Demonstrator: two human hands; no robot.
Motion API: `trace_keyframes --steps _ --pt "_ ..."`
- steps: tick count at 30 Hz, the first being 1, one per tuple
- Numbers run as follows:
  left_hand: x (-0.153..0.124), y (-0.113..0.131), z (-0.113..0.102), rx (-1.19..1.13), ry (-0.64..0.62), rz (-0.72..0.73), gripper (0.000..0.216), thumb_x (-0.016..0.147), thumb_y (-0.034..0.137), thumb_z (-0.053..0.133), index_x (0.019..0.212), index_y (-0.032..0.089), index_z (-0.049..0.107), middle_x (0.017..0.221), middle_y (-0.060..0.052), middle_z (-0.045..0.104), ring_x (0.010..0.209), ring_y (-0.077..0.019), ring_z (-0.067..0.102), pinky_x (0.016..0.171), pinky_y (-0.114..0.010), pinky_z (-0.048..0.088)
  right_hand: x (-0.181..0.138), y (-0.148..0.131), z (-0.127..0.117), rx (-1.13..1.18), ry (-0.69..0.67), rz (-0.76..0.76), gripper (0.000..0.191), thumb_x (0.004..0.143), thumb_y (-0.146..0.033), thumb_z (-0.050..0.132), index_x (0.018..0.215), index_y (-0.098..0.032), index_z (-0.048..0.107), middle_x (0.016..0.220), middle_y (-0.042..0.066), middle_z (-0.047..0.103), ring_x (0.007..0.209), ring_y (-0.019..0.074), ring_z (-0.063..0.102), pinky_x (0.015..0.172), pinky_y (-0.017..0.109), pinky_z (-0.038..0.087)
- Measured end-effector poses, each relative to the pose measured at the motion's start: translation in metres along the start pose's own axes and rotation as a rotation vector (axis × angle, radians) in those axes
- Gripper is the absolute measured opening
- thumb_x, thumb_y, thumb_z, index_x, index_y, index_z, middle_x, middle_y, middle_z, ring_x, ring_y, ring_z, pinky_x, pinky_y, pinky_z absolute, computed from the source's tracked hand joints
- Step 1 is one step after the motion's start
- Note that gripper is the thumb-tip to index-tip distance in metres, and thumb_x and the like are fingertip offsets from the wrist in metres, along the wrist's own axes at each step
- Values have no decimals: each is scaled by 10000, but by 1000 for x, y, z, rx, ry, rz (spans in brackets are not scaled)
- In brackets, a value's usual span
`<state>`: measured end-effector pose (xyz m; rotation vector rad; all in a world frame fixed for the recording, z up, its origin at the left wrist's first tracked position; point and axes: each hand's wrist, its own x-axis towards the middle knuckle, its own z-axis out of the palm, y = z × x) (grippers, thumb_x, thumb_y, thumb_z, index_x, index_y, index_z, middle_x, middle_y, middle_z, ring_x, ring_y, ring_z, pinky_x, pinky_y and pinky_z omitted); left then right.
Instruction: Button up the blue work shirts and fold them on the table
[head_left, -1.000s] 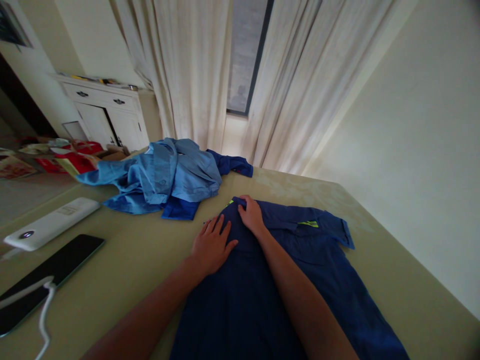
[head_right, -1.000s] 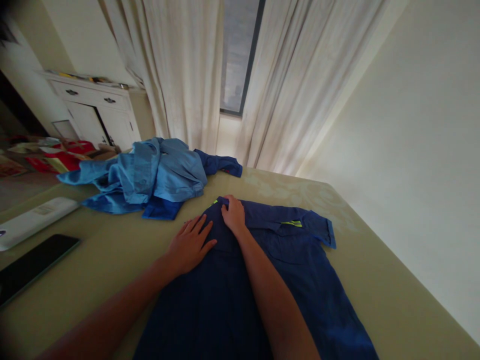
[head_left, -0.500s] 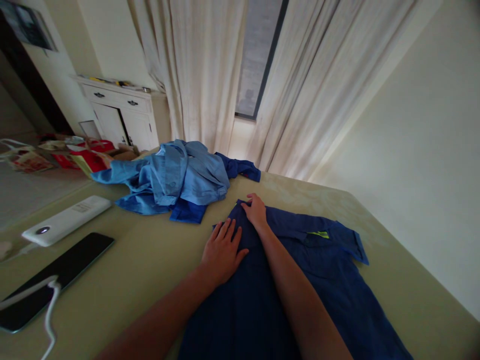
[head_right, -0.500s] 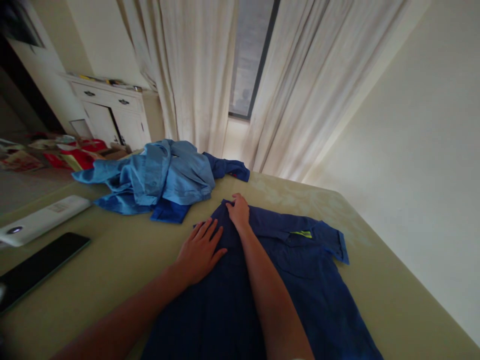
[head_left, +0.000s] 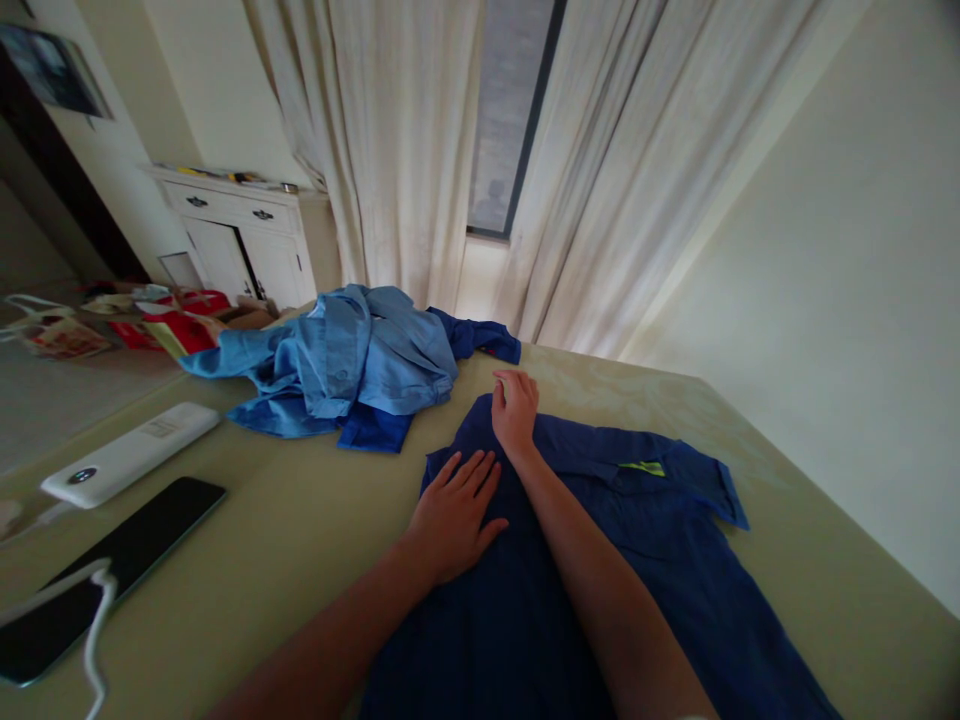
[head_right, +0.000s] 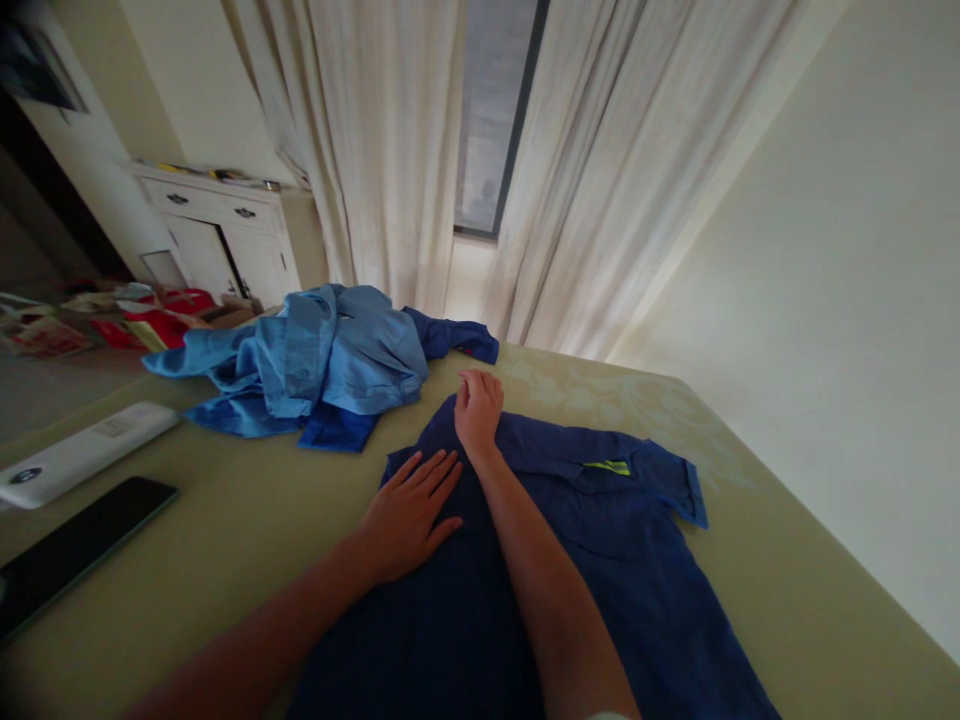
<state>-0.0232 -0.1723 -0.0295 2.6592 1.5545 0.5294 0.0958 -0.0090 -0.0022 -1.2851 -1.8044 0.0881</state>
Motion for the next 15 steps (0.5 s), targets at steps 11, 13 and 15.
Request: trace_keyframes --steps 11,13,15 --pt "2 -13 -21 -63 -63 76 530 1031 566 382 1416 267 589 1511 -77 553 1382 -286 520 1174 -523 355 30 13 -88 -145 223 -50 366 972 -184 393 1238 -169 643 1217 144 657 1132 272 565 1019 419 413" --pt "2 -12 -22 -67 -38 76 484 1035 537 397 1354 263 639 1457 -80 603 1335 -283 560 1156 -519 376 35 36 -129 -136 255 -25 334 984 -246 395 1204 -165 634 1116 125 674 986 239 610 952 382 459" --pt "2 -11 -21 -57 -9 71 458 1035 521 409 1304 257 669 1433 -86 621 1310 -283 578 1156 -519 376 22 69 -166 -260 135 28 321 948 -279 467 1194 -163 639 1087 124 682 958 244 620 941 382 464"
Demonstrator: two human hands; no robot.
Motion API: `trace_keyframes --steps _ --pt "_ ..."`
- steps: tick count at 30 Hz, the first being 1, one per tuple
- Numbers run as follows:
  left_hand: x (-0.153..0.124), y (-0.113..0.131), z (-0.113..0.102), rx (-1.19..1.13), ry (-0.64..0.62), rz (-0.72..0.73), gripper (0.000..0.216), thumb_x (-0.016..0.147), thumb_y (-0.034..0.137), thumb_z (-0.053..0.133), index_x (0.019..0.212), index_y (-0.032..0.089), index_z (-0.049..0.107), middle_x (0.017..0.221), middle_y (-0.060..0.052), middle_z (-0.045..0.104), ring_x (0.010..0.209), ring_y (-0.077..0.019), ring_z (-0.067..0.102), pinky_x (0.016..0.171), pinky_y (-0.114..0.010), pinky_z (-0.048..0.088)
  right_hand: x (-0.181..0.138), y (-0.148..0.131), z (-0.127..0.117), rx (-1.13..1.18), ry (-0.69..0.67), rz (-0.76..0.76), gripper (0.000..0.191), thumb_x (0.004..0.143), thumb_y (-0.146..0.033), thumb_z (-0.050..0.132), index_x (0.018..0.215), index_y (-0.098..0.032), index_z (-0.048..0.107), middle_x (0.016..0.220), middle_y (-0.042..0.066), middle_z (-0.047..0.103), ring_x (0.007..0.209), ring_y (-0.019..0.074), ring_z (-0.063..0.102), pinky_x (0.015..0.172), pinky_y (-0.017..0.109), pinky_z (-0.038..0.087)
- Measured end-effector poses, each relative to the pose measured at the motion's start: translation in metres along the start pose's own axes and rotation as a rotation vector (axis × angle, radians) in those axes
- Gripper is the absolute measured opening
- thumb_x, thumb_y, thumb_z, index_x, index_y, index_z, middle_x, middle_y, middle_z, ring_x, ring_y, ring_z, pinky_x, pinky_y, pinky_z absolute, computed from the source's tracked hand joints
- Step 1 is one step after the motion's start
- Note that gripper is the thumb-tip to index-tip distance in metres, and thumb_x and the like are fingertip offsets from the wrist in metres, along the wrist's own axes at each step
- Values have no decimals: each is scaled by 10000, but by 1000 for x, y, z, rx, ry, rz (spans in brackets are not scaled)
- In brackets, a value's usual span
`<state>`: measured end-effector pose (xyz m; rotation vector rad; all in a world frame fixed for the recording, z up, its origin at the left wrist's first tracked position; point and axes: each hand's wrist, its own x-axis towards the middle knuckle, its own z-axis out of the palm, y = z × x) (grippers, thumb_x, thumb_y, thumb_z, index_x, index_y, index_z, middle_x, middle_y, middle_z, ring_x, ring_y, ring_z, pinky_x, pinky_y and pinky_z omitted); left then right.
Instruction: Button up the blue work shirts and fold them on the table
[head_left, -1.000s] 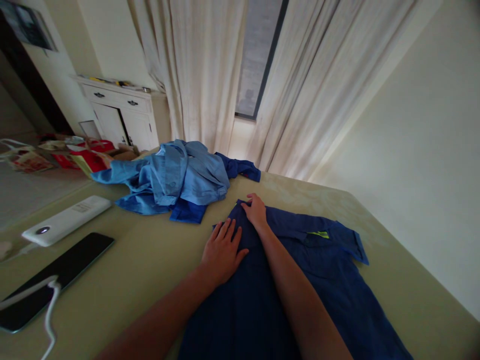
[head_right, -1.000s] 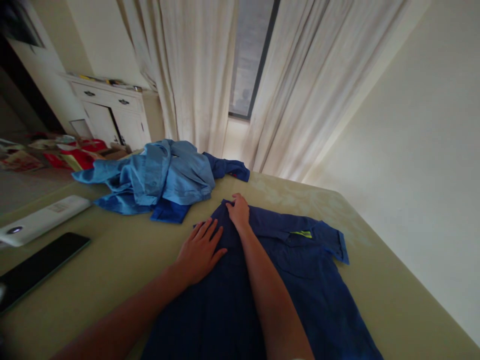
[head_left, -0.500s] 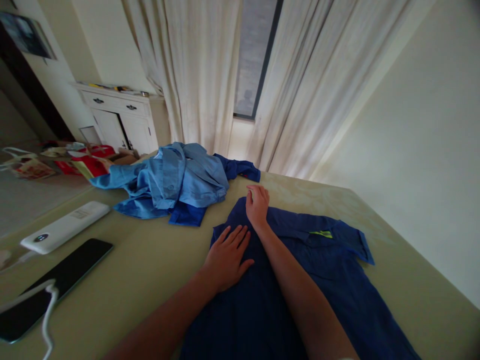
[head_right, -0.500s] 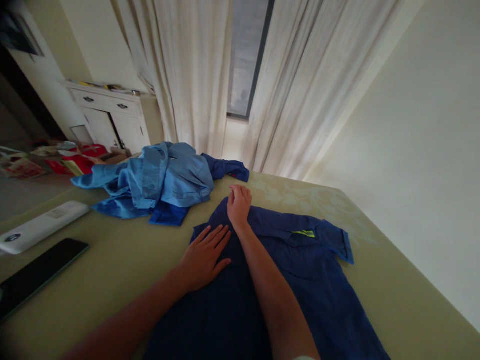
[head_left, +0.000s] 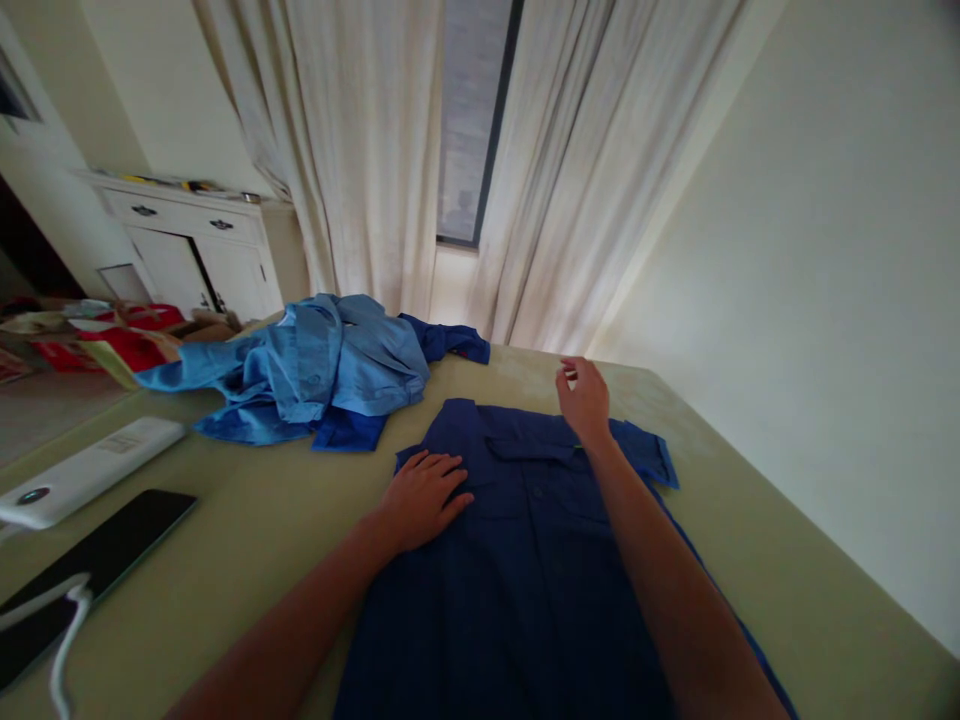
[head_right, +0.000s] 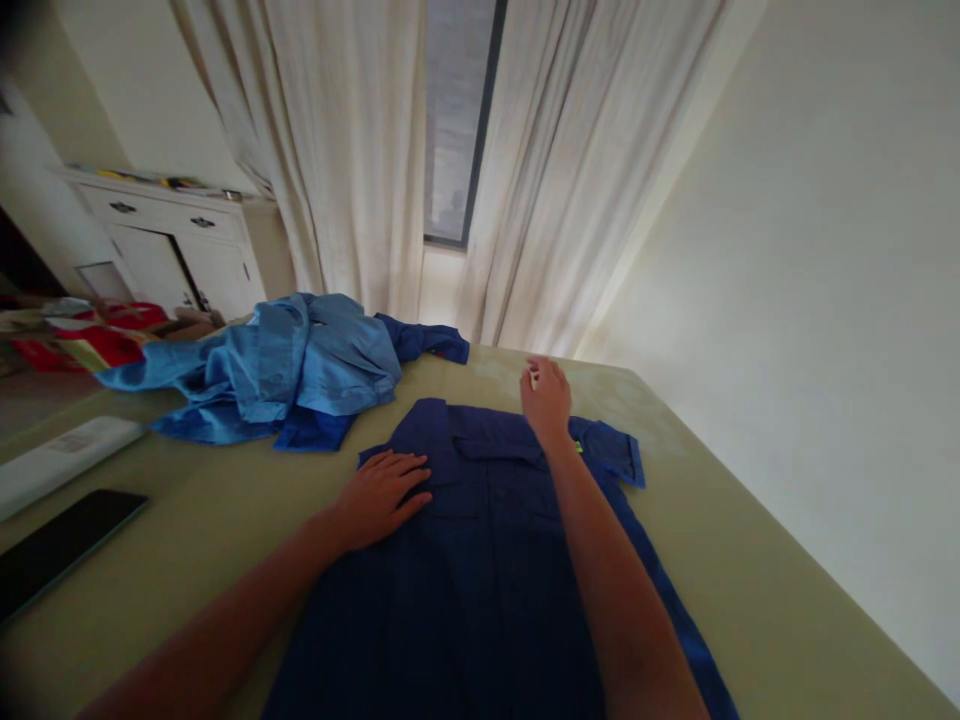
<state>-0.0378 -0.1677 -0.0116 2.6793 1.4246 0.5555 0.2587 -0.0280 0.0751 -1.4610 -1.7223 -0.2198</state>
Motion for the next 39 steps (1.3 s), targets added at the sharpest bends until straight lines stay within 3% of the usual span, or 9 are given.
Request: trace_keyframes --steps 3,6,8,12,18,25,30,34,39 --pt "1 0 7 25 46 -4 496 1027 535 421 1375 242 619 1490 -100 570 1350 -281 544 1189 -512 339 -44 68 -32 -301 -54 171 451 906 -353 564 1270 -91 614 1275 220 618 1187 339 553 1035 449 409" --pt "7 -2 13 18 84 -34 651 1027 573 379 1547 185 426 1572 -134 468 1414 -281 484 1198 -483 338 -94 119 -53 -443 27 441 590 939 -451 543 1379 -57 544 1387 269 539 1285 397 503 1069 503 375" --pt "16 -2 14 2 103 -70 692 1035 581 331 1580 156 362 1595 -150 428 1432 -286 465 1191 -466 350 -113 138 -64 -442 44 615 672 956 -531 510 1448 -74 484 1441 277 499 1328 414 484 1084 527 362" --pt "47 14 18 -16 32 -21 670 1042 572 304 1542 145 432 1598 -146 424 1436 -284 460 1199 -448 333 -114 153 -72 -305 -30 848 804 935 -643 491 1502 -79 409 1428 284 529 1332 410 507 1087 533 371" --pt "126 88 46 -56 -72 156 619 1046 481 332 1530 109 431 1613 -153 397 1475 -275 404 1212 -416 307 -108 163 -65 -274 -79 836 812 894 -613 580 1504 -103 415 1418 260 563 1330 410 519 1097 541 367" --pt "226 159 97 -138 -83 20 691 1010 502 340 1589 126 319 1677 -114 264 1550 -267 249 1256 -468 232 -113 168 -66 -357 -170 822 840 878 -588 628 1532 -125 377 1470 237 519 1356 400 494 1112 552 342" --pt "232 167 125 -126 -143 27 735 995 586 295 1580 144 353 1664 -106 297 1550 -273 247 1264 -516 175 -114 180 -71 -244 -116 782 682 829 -421 701 1423 -143 511 1295 187 653 1276 358 560 1088 532 374" --pt "227 164 129 -132 -108 43 704 997 561 313 1560 145 391 1651 -110 332 1533 -280 280 1251 -513 192 -115 189 -71 -82 7 755 530 807 -297 636 1314 -145 611 1124 145 694 1089 307 640 1022 514 441" --pt "226 162 125 -141 20 21 515 1001 386 348 1399 158 582 1537 -118 512 1420 -275 431 1202 -450 267 -113 196 -63 385 258 773 788 678 -353 737 1412 -200 493 1213 114 597 987 240 647 812 387 570"
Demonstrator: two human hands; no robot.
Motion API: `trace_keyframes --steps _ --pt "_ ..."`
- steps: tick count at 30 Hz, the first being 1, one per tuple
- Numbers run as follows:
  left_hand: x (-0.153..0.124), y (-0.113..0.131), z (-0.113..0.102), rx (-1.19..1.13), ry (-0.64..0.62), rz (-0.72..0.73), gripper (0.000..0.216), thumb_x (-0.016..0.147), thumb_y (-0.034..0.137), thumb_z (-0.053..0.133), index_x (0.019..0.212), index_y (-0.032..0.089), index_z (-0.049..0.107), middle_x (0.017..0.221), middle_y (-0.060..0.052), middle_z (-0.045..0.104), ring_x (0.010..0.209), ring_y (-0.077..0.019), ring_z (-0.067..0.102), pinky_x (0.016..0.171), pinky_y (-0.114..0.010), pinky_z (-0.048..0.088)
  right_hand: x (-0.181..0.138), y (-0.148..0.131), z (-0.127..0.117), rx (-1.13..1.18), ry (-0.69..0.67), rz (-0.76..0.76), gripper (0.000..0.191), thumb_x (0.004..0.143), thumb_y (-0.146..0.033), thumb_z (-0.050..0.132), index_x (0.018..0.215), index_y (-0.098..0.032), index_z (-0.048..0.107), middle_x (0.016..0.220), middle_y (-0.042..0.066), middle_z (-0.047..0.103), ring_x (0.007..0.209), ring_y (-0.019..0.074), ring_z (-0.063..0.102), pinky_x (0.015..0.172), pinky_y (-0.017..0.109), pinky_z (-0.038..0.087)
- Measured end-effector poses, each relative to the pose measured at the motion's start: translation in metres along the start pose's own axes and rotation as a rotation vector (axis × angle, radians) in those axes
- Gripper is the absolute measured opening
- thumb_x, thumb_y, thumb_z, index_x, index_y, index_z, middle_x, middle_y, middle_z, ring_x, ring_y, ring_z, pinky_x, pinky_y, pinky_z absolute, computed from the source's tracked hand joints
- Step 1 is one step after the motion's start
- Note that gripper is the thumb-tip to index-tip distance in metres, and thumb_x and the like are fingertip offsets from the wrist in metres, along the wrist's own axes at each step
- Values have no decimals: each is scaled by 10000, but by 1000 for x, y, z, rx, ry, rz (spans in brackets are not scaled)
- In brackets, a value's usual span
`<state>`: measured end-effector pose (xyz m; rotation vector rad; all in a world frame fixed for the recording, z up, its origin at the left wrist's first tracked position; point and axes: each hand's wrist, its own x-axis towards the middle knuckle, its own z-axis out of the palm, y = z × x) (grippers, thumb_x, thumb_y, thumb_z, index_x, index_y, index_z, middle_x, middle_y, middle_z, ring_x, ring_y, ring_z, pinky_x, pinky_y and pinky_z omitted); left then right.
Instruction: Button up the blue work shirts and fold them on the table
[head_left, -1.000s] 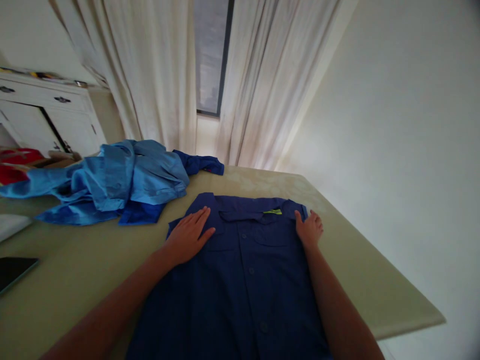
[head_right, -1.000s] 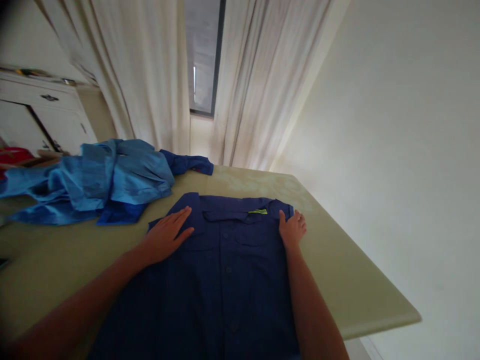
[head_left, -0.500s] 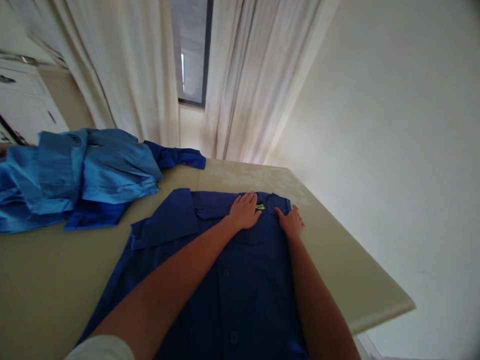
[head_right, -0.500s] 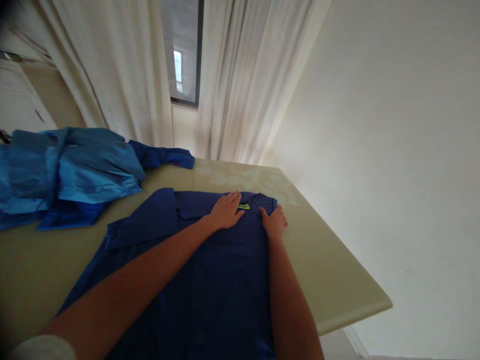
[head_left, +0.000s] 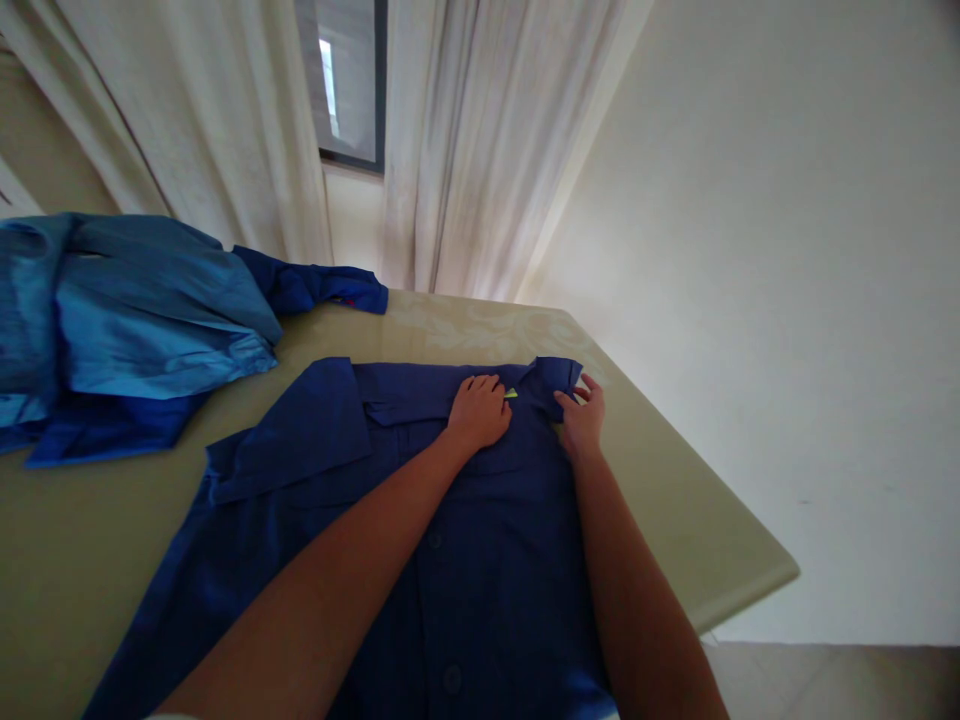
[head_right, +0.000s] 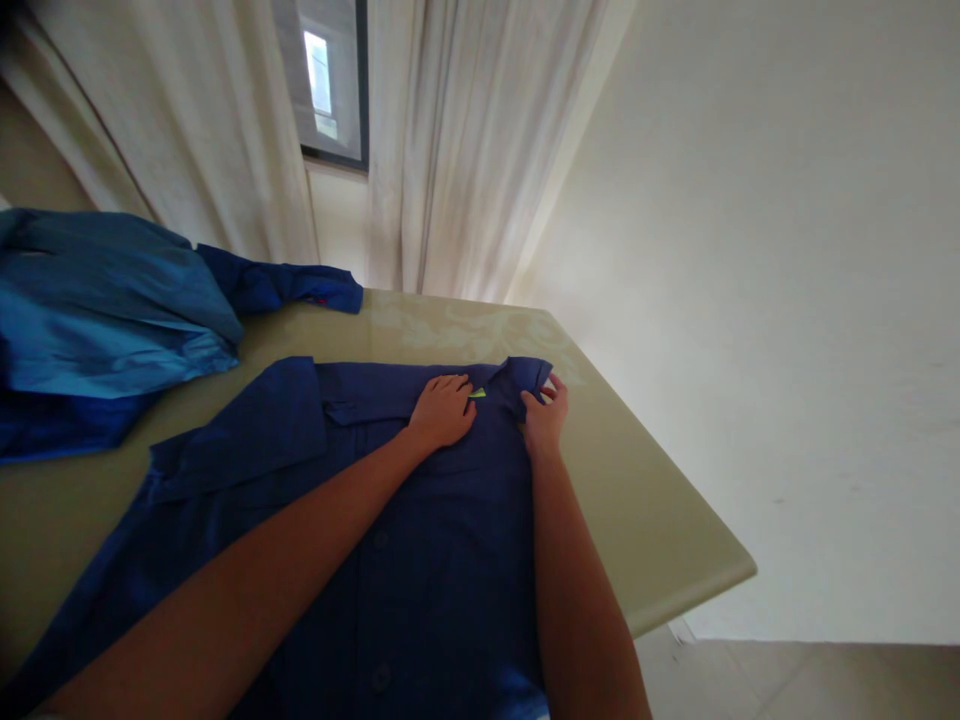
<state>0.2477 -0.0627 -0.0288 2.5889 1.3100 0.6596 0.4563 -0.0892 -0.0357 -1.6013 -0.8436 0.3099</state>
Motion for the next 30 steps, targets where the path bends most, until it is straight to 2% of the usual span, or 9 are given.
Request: trace_keyframes --steps 4,8,13,16,18,20,23,26,30 --pt "-4 2 -2 -3 6 4 524 1007 437 343 1418 199 566 1503 -105 549 1359 -295 462 1141 -479 320 -2 -4 1 275 27 128 1046 562 -301 821 1491 -289 341 1393 117 474 1076 226 628 813 354 580" --pt "2 4 -4 -39 -41 -26 555 981 526 390 1420 236 565 1500 -102 550 1354 -335 447 1133 -530 305 -14 -21 -5 411 -289 156 807 589 -241 705 1372 -252 511 1243 93 613 936 205 657 765 336 570" --pt "24 -6 -12 -135 -81 -162 458 1000 399 338 1102 209 743 1294 -125 688 1244 -339 558 1057 -520 392 -38 -42 -6 28 -470 -166 747 687 -229 577 1432 -246 517 1245 98 606 784 164 599 739 347 542" --pt "28 -15 -14 -172 -58 -239 560 1040 368 212 1100 191 740 1235 -140 718 1180 -317 621 1007 -473 442 -48 -47 -5 -250 -522 -361 915 702 -235 634 1568 -243 340 1404 151 475 885 190 590 859 407 538" --pt "27 -19 -14 -198 -42 -281 667 1059 412 114 1104 186 740 1206 -146 732 1166 -304 643 1000 -445 453 -51 -49 -6 -371 -626 -422 952 691 -229 694 1572 -243 332 1392 148 496 964 218 593 911 425 520" --pt "26 -20 -13 -222 -33 -314 771 1056 483 42 1074 186 753 1170 -148 745 1153 -298 661 994 -422 463 -52 -50 -8 -459 -769 -424 824 687 -203 727 1473 -228 480 1261 116 599 930 216 603 888 408 514" --pt "27 -21 -12 -249 -35 -339 788 1045 559 74 1020 196 773 1126 -140 760 1129 -292 677 974 -399 481 -52 -53 -9 -533 -905 -434 432 717 -179 736 1147 -193 695 1012 60 672 801 178 593 796 348 499" --pt "31 -23 -13 -264 -48 -340 561 1009 556 353 954 206 787 1074 -122 772 1076 -276 692 927 -359 508 -55 -59 -9 -535 -973 -506 142 767 -160 710 904 -191 728 867 18 669 788 166 595 784 313 472" --pt "35 -30 -14 -260 -51 -350 301 912 355 545 859 187 788 986 -124 775 1016 -259 703 880 -317 524 -60 -64 -7 -527 -1000 -591 93 783 -150 715 854 -207 729 884 10 673 860 175 605 836 312 451"
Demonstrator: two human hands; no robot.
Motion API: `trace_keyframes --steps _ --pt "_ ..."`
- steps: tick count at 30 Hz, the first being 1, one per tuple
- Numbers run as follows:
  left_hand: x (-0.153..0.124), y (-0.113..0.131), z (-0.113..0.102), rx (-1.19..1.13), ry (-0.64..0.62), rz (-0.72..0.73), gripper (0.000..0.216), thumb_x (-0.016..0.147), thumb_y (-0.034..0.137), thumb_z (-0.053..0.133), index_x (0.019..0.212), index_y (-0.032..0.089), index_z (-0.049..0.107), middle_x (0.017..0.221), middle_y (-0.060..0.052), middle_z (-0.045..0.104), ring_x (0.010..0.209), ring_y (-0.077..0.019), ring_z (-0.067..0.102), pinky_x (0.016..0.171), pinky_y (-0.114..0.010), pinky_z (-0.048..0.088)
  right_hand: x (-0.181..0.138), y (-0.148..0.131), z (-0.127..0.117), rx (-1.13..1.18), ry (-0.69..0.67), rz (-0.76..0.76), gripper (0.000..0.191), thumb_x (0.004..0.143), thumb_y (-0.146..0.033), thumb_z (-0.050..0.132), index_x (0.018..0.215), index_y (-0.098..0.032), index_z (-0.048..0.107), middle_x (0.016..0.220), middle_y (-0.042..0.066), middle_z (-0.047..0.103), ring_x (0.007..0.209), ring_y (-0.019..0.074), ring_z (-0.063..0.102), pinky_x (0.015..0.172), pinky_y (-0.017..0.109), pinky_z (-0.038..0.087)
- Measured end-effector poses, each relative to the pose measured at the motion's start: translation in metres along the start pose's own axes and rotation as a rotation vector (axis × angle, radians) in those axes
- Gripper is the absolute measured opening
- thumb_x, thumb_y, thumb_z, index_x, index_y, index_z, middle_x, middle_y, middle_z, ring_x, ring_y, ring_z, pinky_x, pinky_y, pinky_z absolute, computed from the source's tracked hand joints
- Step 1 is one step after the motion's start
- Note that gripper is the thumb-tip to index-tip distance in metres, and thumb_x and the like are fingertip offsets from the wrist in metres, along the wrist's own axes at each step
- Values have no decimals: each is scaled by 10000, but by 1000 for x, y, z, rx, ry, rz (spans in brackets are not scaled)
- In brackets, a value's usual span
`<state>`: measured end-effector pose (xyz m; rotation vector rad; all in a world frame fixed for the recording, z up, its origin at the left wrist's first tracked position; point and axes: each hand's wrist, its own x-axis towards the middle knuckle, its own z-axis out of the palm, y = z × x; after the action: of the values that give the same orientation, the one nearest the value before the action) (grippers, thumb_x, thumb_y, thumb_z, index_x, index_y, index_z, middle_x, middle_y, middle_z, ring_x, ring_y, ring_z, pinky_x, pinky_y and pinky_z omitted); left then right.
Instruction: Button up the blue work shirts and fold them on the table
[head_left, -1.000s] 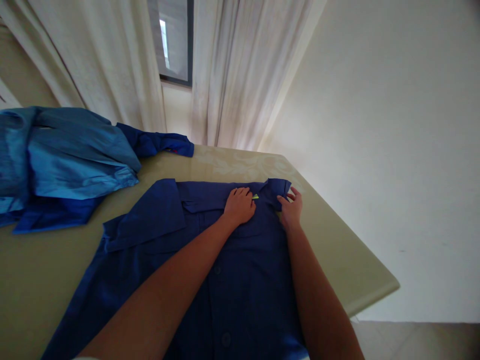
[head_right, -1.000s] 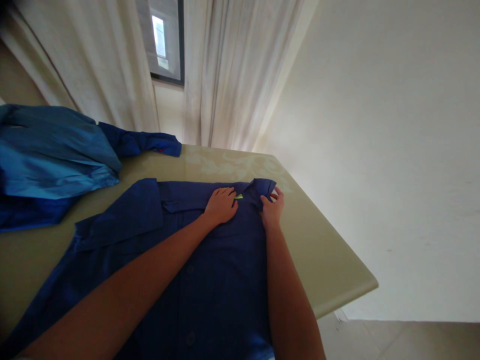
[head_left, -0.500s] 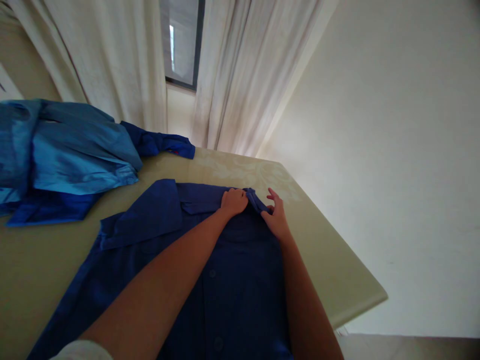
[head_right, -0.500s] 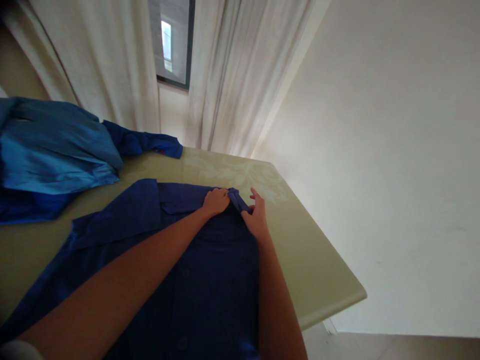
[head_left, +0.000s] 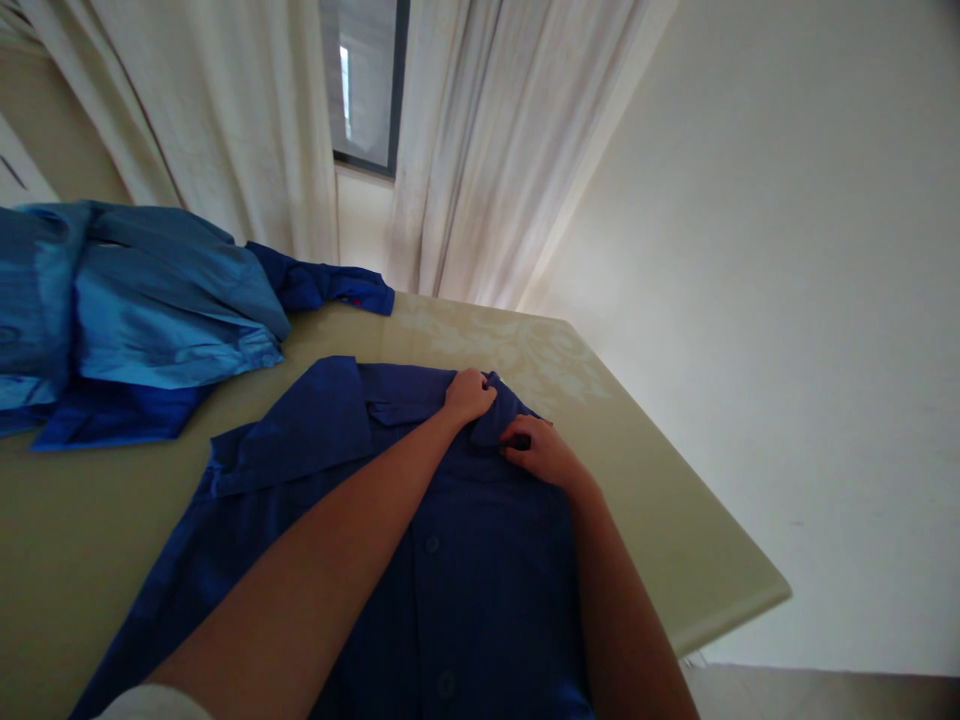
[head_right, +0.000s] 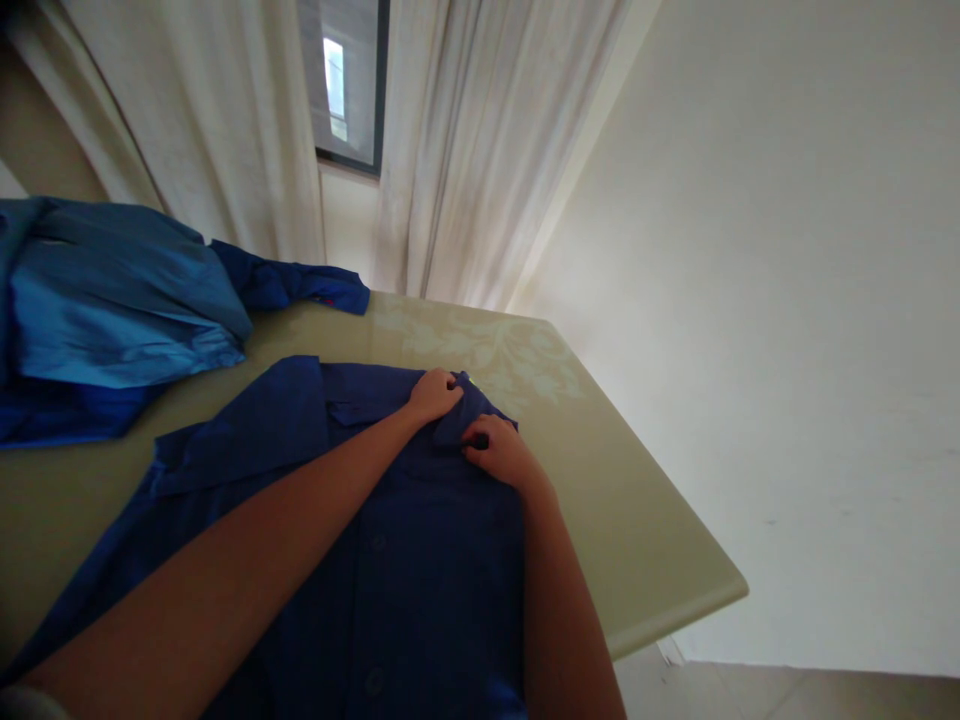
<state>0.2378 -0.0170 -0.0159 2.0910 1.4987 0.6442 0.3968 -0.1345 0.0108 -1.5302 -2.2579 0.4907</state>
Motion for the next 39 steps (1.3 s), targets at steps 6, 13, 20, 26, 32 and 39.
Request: trace_keyframes --steps 6,13,20,26,32,39 --pt "8 -7 0 -1 22 -43 288 950 285 493 975 187 762 1071 -125 761 1074 -267 689 940 -339 516 1 -5 4 7 24 -35 70 895 -269 674 877 -202 685 900 13 626 813 154 580 771 276 441" --pt "14 -5 2 -22 -49 -74 258 988 329 501 1029 213 728 1126 -95 757 1080 -244 688 924 -331 521 3 -10 8 -47 36 1 136 957 -298 610 861 -207 639 839 1 602 758 148 553 731 264 407" --pt "26 17 8 -16 -67 -164 260 978 346 514 1083 224 718 1167 -116 744 1114 -262 673 924 -378 504 5 1 9 -212 391 165 237 1030 -342 460 992 -223 661 989 89 659 950 229 597 875 346 446" --pt "14 44 24 18 17 -207 330 1003 369 429 1119 222 700 1302 -152 659 1262 -357 549 990 -584 413 0 25 14 -313 372 435 171 956 -281 553 1052 -217 679 982 118 651 939 272 610 861 396 465" --pt "14 36 23 50 80 -92 364 1041 369 345 1137 222 664 1264 -134 665 1204 -317 563 1005 -546 411 0 34 23 -307 372 457 185 972 -335 534 1091 -229 628 980 100 642 853 237 623 776 352 472" --pt "24 8 6 31 33 -52 434 1036 493 376 1011 204 699 1197 -127 681 1116 -288 646 927 -398 495 2 9 16 -451 411 394 224 943 -348 593 1121 -215 629 1106 158 618 1076 335 550 923 474 428"
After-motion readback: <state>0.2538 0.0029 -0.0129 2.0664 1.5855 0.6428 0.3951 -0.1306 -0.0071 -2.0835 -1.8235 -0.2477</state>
